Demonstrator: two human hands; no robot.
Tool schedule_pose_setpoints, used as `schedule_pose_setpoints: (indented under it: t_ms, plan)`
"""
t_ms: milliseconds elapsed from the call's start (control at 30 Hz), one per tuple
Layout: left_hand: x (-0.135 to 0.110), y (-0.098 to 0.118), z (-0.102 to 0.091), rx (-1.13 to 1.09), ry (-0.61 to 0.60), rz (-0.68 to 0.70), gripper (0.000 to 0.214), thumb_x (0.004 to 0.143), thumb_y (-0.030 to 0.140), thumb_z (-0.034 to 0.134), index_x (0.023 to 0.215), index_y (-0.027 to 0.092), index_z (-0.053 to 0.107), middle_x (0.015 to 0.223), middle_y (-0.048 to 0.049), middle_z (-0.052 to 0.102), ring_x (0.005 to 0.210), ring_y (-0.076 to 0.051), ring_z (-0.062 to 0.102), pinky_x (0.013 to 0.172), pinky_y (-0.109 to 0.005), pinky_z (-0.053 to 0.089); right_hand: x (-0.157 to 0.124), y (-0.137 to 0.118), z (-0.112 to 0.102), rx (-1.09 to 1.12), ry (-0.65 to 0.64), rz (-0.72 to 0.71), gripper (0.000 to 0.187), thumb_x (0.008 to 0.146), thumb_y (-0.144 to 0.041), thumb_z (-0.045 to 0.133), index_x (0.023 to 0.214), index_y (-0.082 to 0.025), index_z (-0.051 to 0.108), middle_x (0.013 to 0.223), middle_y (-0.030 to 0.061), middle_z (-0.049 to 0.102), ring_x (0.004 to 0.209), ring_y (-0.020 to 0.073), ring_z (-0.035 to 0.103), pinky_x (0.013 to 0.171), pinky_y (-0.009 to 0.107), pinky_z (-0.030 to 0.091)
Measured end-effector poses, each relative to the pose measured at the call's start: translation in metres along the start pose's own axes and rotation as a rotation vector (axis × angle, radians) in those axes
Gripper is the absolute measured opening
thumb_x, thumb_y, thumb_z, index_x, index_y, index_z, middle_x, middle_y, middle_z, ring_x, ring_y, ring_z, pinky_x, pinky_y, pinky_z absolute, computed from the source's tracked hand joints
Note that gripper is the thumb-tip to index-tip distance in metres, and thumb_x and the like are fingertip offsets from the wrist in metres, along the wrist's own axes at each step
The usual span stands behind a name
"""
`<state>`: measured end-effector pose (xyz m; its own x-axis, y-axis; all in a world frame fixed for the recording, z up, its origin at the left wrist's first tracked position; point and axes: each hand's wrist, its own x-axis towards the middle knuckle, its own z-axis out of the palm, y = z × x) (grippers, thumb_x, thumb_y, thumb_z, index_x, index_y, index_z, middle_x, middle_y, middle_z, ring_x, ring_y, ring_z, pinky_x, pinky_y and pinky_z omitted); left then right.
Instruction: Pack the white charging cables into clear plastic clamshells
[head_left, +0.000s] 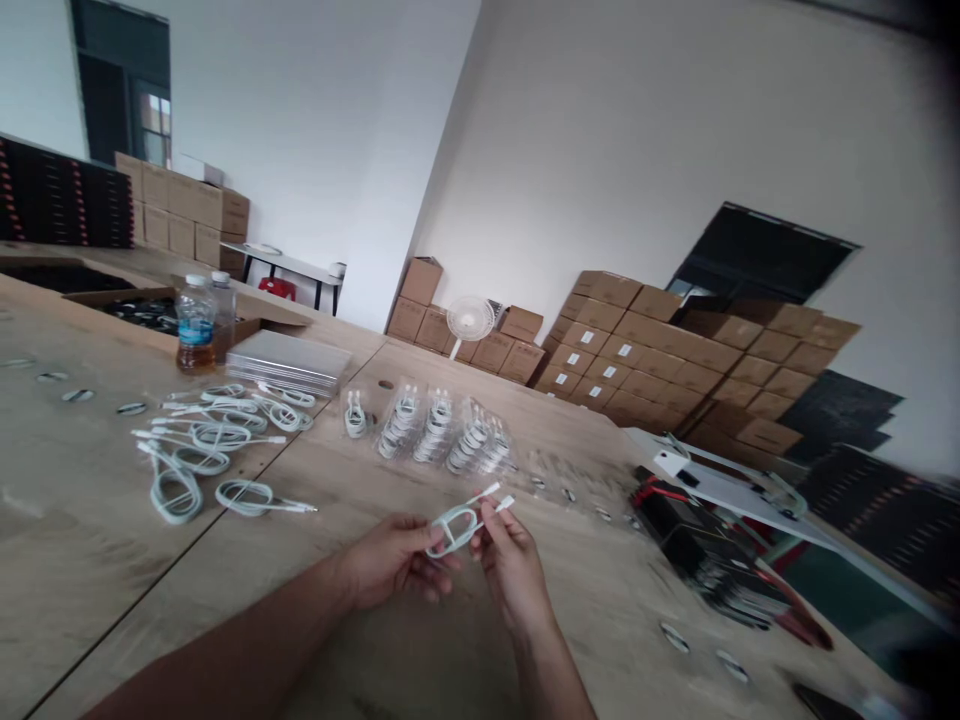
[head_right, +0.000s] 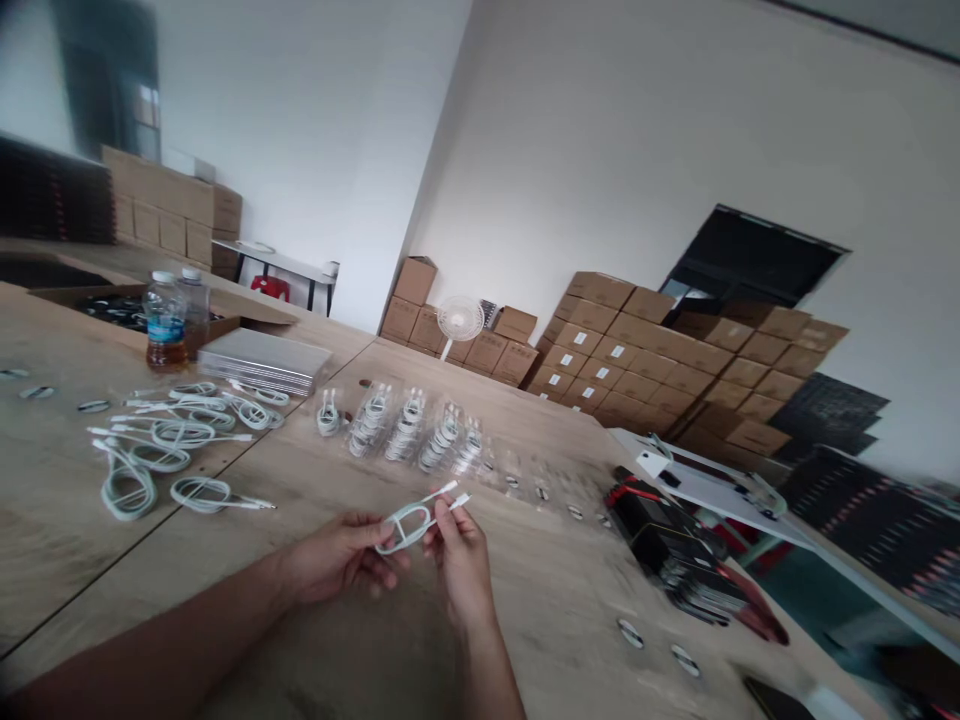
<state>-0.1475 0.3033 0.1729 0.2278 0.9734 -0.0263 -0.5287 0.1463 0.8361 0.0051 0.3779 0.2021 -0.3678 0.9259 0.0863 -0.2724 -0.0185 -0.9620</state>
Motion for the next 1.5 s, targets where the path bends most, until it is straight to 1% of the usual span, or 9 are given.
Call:
schedule_pose_setpoints:
  t_ms: [167,267,367,500,700,900,1133,1333,1500]
  plan:
    - [0.001,0.001,0.001,0.499,0.297,0.316,0.039,0.081,0.045,0.057,0.110,0.020,0.048,0.097,-0.0059,0.064,0.075,-0.017,0.063,0.064,-0.028,0.046,0.001,-0.003,-0.001,0.083,0.107,0.021,0.033,0.066,-0.039,0.078,0.089,-0.018,0.067,0.057,-0.0067,0.056,0.047,0.0052,0.045,0.040,0.013,0.037]
    - [-0.006,0.004,0.003,0.969,0.280,0.477,0.032,0.080,0.034,0.059,0.108,0.022,0.052,0.101,-0.0054,0.063,0.086,-0.019,0.059,0.071,-0.028,0.042,0.002,-0.002,0.000,0.115,0.173,0.048,0.030,0.061,-0.038,0.082,0.076,-0.017,0.065,0.057,-0.0061,0.058,0.047,0.0052,0.048,0.041,0.013,0.041]
    - [-0.008,0.004,0.006,1.134,0.252,0.495,0.017,0.083,0.033,0.054,0.093,0.021,0.058,0.094,-0.0057,0.062,0.085,-0.020,0.056,0.073,-0.029,0.039,0.000,-0.002,0.003,0.116,0.161,0.075,0.029,0.061,-0.038,0.081,0.069,-0.017,0.063,0.055,-0.0052,0.058,0.047,0.0057,0.050,0.042,0.013,0.044]
    - [0.001,-0.002,0.008,0.716,0.230,0.336,0.038,0.088,0.050,0.038,0.070,0.019,0.049,0.061,0.0000,0.052,0.058,-0.014,0.050,0.058,-0.027,0.037,-0.002,-0.006,0.007,0.149,0.079,0.044,0.028,0.065,-0.038,0.079,0.080,-0.018,0.066,0.064,-0.0038,0.061,0.052,0.0066,0.052,0.044,0.015,0.044]
    - [0.008,-0.007,0.009,0.052,0.152,0.064,0.045,0.076,0.065,0.049,0.069,0.020,0.041,0.060,0.0020,0.054,0.042,-0.008,0.045,0.040,-0.020,0.014,0.002,-0.003,0.004,0.120,0.048,-0.034,0.035,0.066,-0.042,0.076,0.090,-0.019,0.067,0.062,-0.0049,0.056,0.051,0.0081,0.047,0.044,0.018,0.037]
    - [0.002,-0.004,0.008,-0.159,-0.001,-0.065,0.042,0.077,0.057,0.053,0.066,0.020,0.037,0.054,0.0033,0.050,0.036,-0.005,0.034,0.039,-0.022,0.006,0.003,0.002,-0.003,-0.284,0.058,-0.145,0.034,0.074,-0.052,0.065,0.075,-0.018,0.063,0.053,-0.0050,0.051,0.048,0.0097,0.041,0.046,0.023,0.032]
    - [0.001,0.001,0.006,-0.343,0.007,-0.123,0.037,0.079,0.045,0.059,0.066,0.020,0.035,0.058,0.0030,0.048,0.040,-0.004,0.035,0.040,-0.019,0.005,-0.001,0.008,-0.002,-0.951,-0.189,-0.300,0.030,0.086,-0.038,0.046,0.065,-0.020,0.059,0.055,-0.0014,0.056,0.050,0.0134,0.050,0.052,0.025,0.038]
    - [0.001,0.002,0.005,-0.520,0.018,-0.139,0.034,0.083,0.040,0.055,0.067,0.020,0.033,0.059,0.0027,0.047,0.040,-0.004,0.033,0.039,-0.016,0.007,-0.003,0.004,0.005,-1.168,-0.241,-0.520,0.030,0.086,-0.029,0.040,0.076,-0.019,0.067,0.069,0.0039,0.067,0.063,0.0165,0.059,0.063,0.026,0.043]
    - [0.004,0.004,0.005,-0.487,0.140,-0.106,0.032,0.085,0.040,0.051,0.067,0.019,0.035,0.060,0.0024,0.047,0.041,-0.005,0.036,0.039,-0.016,0.009,-0.004,0.006,0.007,-1.038,-0.026,-0.466,0.033,0.086,-0.039,0.044,0.087,-0.017,0.069,0.067,0.0053,0.069,0.058,0.0180,0.060,0.059,0.028,0.045]
